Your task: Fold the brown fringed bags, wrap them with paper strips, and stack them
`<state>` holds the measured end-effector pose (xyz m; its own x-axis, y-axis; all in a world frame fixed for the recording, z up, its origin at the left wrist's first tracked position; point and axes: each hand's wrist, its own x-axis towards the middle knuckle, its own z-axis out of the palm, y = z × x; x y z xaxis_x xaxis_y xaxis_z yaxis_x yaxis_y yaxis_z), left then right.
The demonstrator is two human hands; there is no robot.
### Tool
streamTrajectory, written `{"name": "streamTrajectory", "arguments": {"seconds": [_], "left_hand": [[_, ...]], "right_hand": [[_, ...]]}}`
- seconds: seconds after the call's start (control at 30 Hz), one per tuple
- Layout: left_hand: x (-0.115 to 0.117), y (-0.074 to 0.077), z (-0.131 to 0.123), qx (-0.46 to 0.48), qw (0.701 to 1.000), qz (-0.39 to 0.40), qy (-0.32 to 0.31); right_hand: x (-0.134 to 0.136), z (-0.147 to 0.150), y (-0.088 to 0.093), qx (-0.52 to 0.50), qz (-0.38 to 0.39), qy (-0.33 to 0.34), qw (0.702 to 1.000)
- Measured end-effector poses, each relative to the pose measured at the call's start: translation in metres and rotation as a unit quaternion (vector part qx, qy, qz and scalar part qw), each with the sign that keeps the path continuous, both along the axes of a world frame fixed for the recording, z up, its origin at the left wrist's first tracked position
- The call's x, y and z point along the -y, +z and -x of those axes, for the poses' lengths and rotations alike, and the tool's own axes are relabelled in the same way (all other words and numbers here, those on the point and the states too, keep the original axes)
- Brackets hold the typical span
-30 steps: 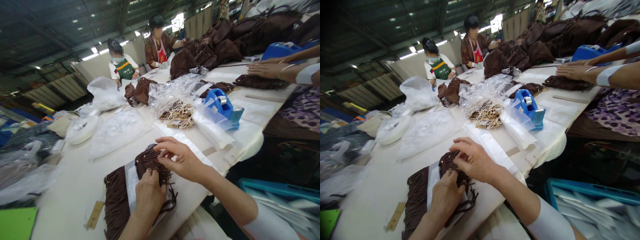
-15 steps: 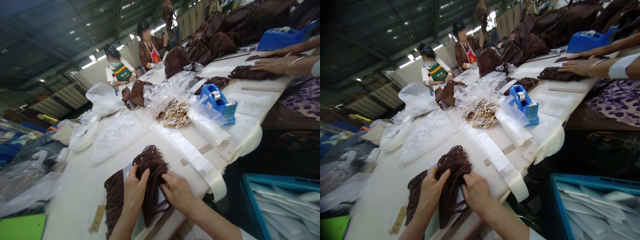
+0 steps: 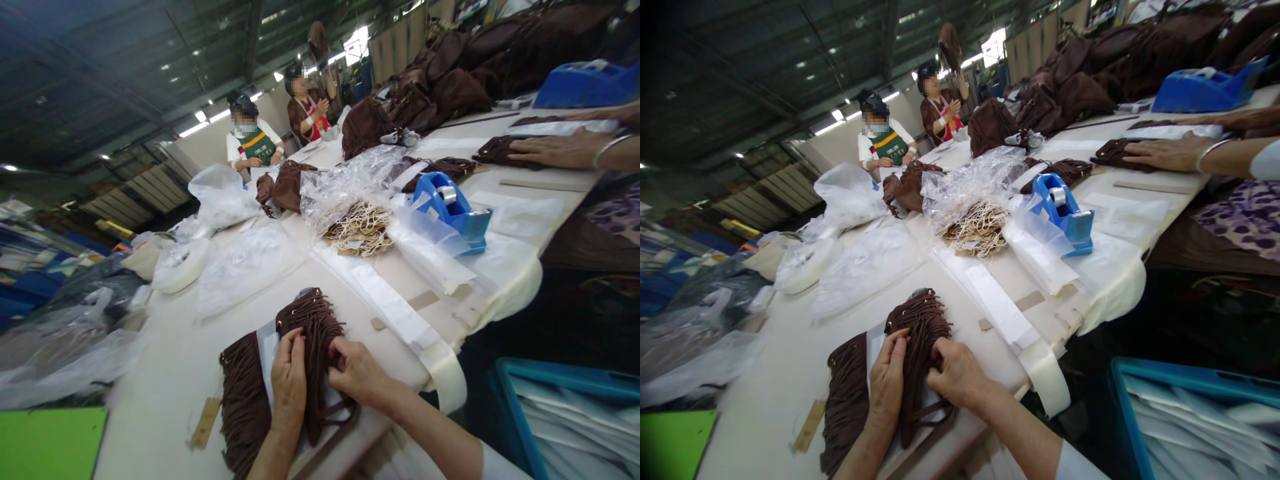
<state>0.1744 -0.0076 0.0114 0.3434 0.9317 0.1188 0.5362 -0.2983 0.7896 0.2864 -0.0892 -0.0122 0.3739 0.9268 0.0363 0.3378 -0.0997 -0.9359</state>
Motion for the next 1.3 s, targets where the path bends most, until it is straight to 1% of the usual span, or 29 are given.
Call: {"name": "streamTrajectory", "arguments": {"seconds": [0.1,0.23,0.3,0.37,0.4,0.53,0.67,0.77,0.87,0.93,1.07,1.13,1.23,1.27,1.3], "left_hand": [[-0.001,0.001,-0.002,-0.001,1.0,-0.005,0.008],[-0.002,0.003,-0.004,-0.003,1.0,-0.019,0.016],[-0.002,0.003,-0.004,-0.006,1.0,-0.026,0.016],[-0.002,0.003,-0.004,-0.009,0.999,-0.029,0.012],[-0.002,0.003,-0.003,-0.011,0.999,-0.03,0.01],[-0.003,0.002,-0.002,-0.018,0.999,-0.03,0.01],[-0.003,0.003,-0.002,-0.011,1.0,-0.023,0.007],[-0.002,0.004,-0.003,-0.006,1.0,-0.018,0.011],[-0.001,0.005,-0.003,-0.005,1.0,-0.011,0.011],[-0.002,0.005,-0.003,-0.005,1.0,-0.006,0.012],[-0.003,0.003,-0.004,-0.006,1.0,-0.004,0.013],[-0.003,0.002,-0.004,-0.007,1.0,-0.006,0.012],[-0.001,0.002,-0.004,-0.014,1.0,-0.017,0.009],[0.0,0.002,-0.004,-0.015,1.0,-0.02,0.007],[0.001,0.003,-0.005,-0.019,1.0,-0.024,0.004]], "right_hand": [[0.013,0.004,-0.004,-0.024,-0.031,-0.001,0.999],[0.04,0.013,-0.004,-0.024,-0.06,-0.004,0.998],[0.047,0.012,-0.002,-0.022,-0.064,-0.027,0.997],[0.044,0.007,0.002,-0.024,-0.051,-0.048,0.997],[0.04,0.005,0.004,-0.026,-0.044,-0.047,0.998],[0.012,-0.002,0.011,-0.036,-0.036,0.022,0.998],[-0.006,-0.006,0.007,-0.088,-0.017,0.075,0.993],[-0.008,-0.011,0.004,-0.132,0.01,0.097,0.986],[-0.001,-0.014,0.004,-0.15,0.02,0.099,0.983],[0.007,-0.011,0.004,-0.145,0.011,0.08,0.986],[0.026,0.008,-0.001,-0.101,-0.025,0.003,0.995],[0.034,0.021,-0.006,-0.044,-0.084,-0.039,0.995],[0.042,0.033,-0.014,0.074,-0.206,-0.08,0.972],[0.044,0.035,-0.015,0.097,-0.226,-0.083,0.966],[0.045,0.035,-0.015,0.098,-0.222,-0.085,0.966]]}}
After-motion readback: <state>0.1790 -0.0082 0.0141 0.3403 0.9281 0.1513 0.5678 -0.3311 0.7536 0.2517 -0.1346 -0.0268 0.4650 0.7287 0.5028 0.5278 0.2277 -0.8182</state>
